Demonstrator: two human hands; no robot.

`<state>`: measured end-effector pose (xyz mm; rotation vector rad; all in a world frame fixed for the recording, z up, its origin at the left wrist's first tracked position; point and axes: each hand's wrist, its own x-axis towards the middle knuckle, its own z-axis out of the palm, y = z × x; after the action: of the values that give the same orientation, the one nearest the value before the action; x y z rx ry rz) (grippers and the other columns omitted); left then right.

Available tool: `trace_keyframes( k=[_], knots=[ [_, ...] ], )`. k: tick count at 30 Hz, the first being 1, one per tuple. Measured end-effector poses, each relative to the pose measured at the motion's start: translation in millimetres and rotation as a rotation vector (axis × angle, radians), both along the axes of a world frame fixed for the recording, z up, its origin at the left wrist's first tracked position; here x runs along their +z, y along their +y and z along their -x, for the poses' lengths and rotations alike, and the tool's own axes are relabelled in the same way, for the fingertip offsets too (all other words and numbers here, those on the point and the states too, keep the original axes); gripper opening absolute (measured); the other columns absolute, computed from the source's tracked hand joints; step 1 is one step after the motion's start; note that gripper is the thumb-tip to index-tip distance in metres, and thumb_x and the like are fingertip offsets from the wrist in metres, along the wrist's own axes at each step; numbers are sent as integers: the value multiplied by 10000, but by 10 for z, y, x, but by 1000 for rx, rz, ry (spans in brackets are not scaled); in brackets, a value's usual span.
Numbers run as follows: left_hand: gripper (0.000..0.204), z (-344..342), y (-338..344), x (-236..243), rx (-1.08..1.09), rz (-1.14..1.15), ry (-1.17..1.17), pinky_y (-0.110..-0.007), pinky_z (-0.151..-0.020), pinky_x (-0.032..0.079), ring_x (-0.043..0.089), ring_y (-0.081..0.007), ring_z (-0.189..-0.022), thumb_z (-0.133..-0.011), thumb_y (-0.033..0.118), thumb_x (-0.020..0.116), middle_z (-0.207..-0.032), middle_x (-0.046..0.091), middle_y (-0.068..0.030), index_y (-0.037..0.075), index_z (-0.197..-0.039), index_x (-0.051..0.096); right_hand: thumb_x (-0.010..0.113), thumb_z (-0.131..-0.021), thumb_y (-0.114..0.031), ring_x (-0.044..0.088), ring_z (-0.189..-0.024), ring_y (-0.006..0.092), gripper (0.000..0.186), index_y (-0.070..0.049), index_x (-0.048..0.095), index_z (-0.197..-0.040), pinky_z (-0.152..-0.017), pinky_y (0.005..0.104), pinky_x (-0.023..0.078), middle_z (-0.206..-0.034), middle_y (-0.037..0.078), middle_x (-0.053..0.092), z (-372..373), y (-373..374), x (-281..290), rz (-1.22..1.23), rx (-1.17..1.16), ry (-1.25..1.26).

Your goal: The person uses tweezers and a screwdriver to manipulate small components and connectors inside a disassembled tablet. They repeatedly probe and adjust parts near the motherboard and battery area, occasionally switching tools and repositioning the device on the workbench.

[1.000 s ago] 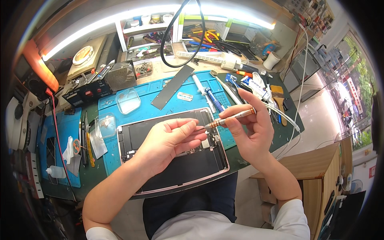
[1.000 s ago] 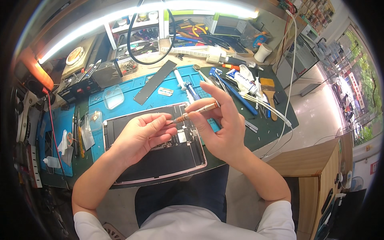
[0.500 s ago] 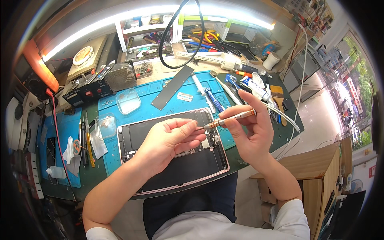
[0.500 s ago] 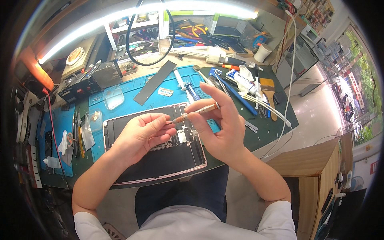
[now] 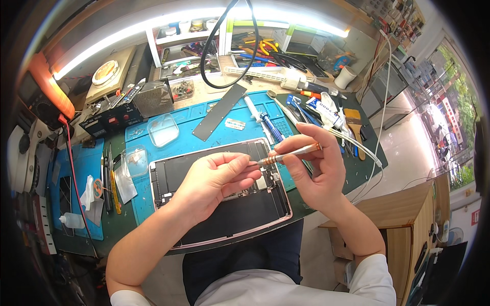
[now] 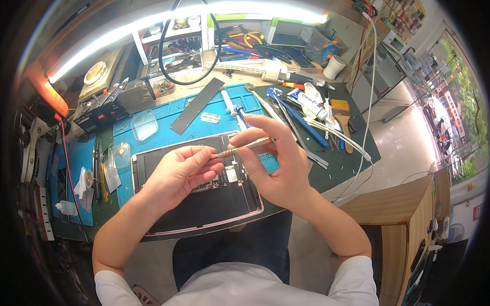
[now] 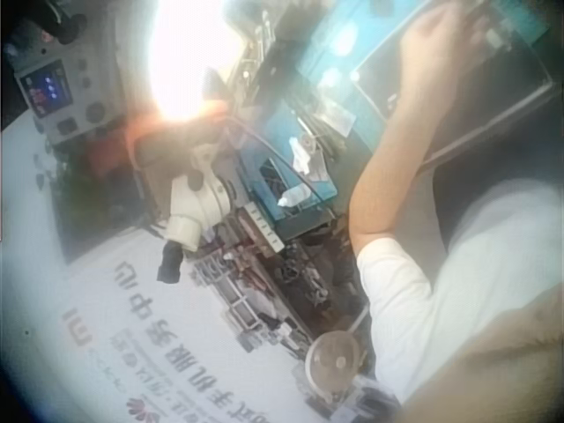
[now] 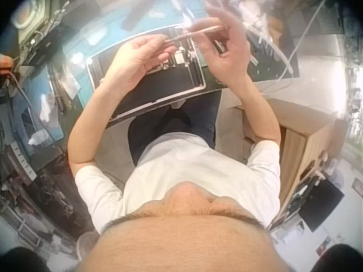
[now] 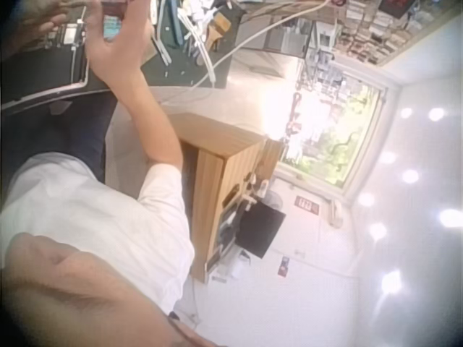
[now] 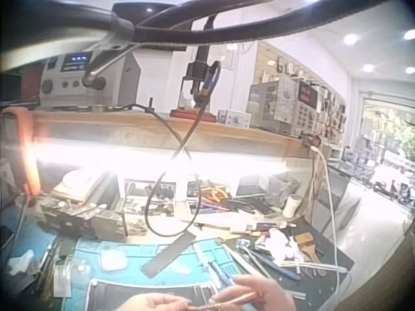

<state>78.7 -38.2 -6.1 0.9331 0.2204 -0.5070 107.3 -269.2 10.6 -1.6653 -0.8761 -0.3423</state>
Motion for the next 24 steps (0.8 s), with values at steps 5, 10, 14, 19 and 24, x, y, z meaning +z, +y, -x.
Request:
trace_keyframes(
  k=[5, 10, 14, 19, 24],
  knots=[
    [394, 7, 6, 12, -15, -18, -19, -307, -969, 642, 742, -239, -1156, -1092, 257, 653, -1270, 707, -204, -64, -1316, 613, 694, -1029, -19, 758, -1019, 199, 508, 28, 458, -1476, -884, 302, 619, -1101, 160, 743, 29, -17, 20, 51, -38, 18],
    [502, 8, -51, 47, 27, 1, -3, -356, -1074, 601, 685, -306, -1279, -1130, 299, 570, -1383, 642, -270, -121, -1403, 529, 698, -1031, -34, 756, -1002, 188, 518, 22, 457, -1487, -868, 292, 610, -1090, 150, 747, 23, -89, 4, 90, -94, -9],
    [456, -4, -40, -34, 40, 21, -37, -350, -1078, 598, 681, -305, -1285, -1121, 211, 590, -1411, 629, -275, -129, -1418, 521, 694, -1019, 1, 773, -976, 191, 508, 26, 486, -1481, -812, 296, 623, -1063, 146, 757, -34, -190, -16, 84, -104, -47],
    [442, -1, -33, -13, 24, -48, -89, -324, -1048, 609, 712, -283, -1229, -1054, 93, 685, -1380, 658, -256, -127, -1408, 539, 703, -1022, -20, 776, -950, 188, 515, 20, 476, -1483, -823, 289, 615, -1062, 140, 761, -14, -161, -30, 80, -133, -36],
    [426, -13, 25, 38, 24, -59, -67, -313, -999, 627, 746, -265, -1148, -1033, 105, 726, -1287, 712, -223, -106, -1375, 583, 710, -1028, -42, 772, -951, 180, 488, 8, 489, -1460, -827, 289, 612, -1068, 142, 765, -78, 2, 32, 25, -193, -45]
  ],
)
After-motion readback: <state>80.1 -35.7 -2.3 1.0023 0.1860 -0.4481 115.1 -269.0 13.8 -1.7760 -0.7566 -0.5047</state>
